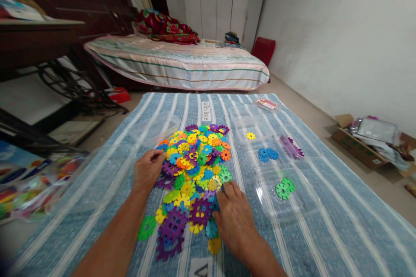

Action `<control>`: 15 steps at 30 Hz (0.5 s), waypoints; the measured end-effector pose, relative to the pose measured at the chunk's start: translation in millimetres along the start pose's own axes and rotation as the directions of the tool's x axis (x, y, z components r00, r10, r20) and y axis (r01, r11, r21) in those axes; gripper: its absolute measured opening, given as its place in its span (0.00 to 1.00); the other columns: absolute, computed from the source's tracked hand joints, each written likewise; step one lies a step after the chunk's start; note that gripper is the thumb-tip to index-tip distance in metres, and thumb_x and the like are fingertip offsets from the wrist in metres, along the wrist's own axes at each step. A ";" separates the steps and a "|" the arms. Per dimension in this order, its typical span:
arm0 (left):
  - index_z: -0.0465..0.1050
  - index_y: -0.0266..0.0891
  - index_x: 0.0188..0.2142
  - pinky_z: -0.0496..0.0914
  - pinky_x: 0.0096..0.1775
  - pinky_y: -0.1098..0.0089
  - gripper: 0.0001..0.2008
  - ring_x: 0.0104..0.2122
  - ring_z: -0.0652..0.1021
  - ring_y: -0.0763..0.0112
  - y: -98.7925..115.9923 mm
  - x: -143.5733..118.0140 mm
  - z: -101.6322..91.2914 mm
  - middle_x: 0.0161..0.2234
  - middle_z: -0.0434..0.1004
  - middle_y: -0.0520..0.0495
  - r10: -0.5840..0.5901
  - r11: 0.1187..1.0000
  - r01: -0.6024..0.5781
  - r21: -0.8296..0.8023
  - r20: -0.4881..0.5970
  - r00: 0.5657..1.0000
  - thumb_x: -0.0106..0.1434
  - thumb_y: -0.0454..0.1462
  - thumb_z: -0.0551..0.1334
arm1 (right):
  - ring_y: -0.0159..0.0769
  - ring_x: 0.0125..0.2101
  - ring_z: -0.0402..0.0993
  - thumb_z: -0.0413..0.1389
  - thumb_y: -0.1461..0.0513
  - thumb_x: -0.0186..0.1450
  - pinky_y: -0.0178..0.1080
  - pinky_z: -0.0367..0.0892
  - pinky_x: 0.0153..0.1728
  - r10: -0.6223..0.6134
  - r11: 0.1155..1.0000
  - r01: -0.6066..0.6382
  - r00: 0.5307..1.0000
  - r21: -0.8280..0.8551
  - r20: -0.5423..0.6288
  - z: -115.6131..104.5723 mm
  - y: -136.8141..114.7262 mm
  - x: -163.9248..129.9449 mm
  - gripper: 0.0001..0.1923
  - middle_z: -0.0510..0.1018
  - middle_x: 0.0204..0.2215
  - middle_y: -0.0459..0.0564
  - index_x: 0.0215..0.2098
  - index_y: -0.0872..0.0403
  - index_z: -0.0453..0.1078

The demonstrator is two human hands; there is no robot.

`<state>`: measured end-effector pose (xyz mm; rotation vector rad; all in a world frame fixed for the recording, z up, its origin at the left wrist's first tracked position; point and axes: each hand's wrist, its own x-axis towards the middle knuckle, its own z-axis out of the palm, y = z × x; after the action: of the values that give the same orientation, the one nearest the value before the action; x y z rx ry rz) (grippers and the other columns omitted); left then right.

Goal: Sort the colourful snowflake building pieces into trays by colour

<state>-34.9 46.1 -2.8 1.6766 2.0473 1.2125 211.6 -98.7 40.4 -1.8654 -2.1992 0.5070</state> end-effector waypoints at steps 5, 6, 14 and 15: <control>0.71 0.41 0.28 0.70 0.41 0.69 0.10 0.31 0.77 0.68 -2.2 -0.5 0.9 0.31 0.77 0.50 0.013 1.000 -0.013 -0.005 -0.006 1.000 0.54 0.43 0.55 | 0.48 0.58 0.54 0.52 0.65 0.59 0.49 0.56 0.55 -0.009 1.000 0.009 1.000 0.016 0.000 9.7 4.6 -0.8 0.11 0.66 0.54 0.57 0.40 0.55 0.72; 0.71 0.41 0.28 0.70 0.40 0.69 0.10 0.31 0.77 0.68 -2.7 -0.6 1.0 0.31 0.77 0.50 0.013 1.000 -0.013 -0.001 -0.008 1.000 0.54 0.43 0.55 | 0.47 0.58 0.54 0.52 0.65 0.58 0.49 0.56 0.55 -0.011 0.999 0.011 1.000 0.031 -0.018 12.2 6.2 -0.8 0.11 0.66 0.54 0.57 0.39 0.55 0.72; 0.71 0.42 0.27 0.70 0.40 0.69 0.09 0.31 0.77 0.68 -0.3 -1.9 -0.6 0.30 0.77 0.51 -0.010 1.000 0.010 -0.019 -0.009 1.000 0.53 0.43 0.55 | 0.43 0.48 0.66 0.55 0.67 0.53 0.45 0.61 0.49 0.089 0.966 -0.048 0.984 0.255 -0.152 16.6 12.5 1.4 0.04 0.72 0.44 0.52 0.26 0.52 0.67; 0.71 0.42 0.27 0.70 0.40 0.69 0.09 0.31 0.77 0.67 0.2 -2.0 -0.9 0.30 0.77 0.51 -0.014 1.000 0.013 -0.017 -0.006 1.000 0.53 0.43 0.55 | 0.42 0.46 0.67 0.55 0.66 0.53 0.44 0.62 0.48 0.100 0.957 -0.053 0.983 0.286 -0.153 15.7 13.1 1.8 0.03 0.73 0.43 0.52 0.24 0.52 0.66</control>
<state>-34.7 43.9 -2.7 1.6509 2.0423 1.2283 217.4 -97.1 20.7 -1.7762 -1.8462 0.6181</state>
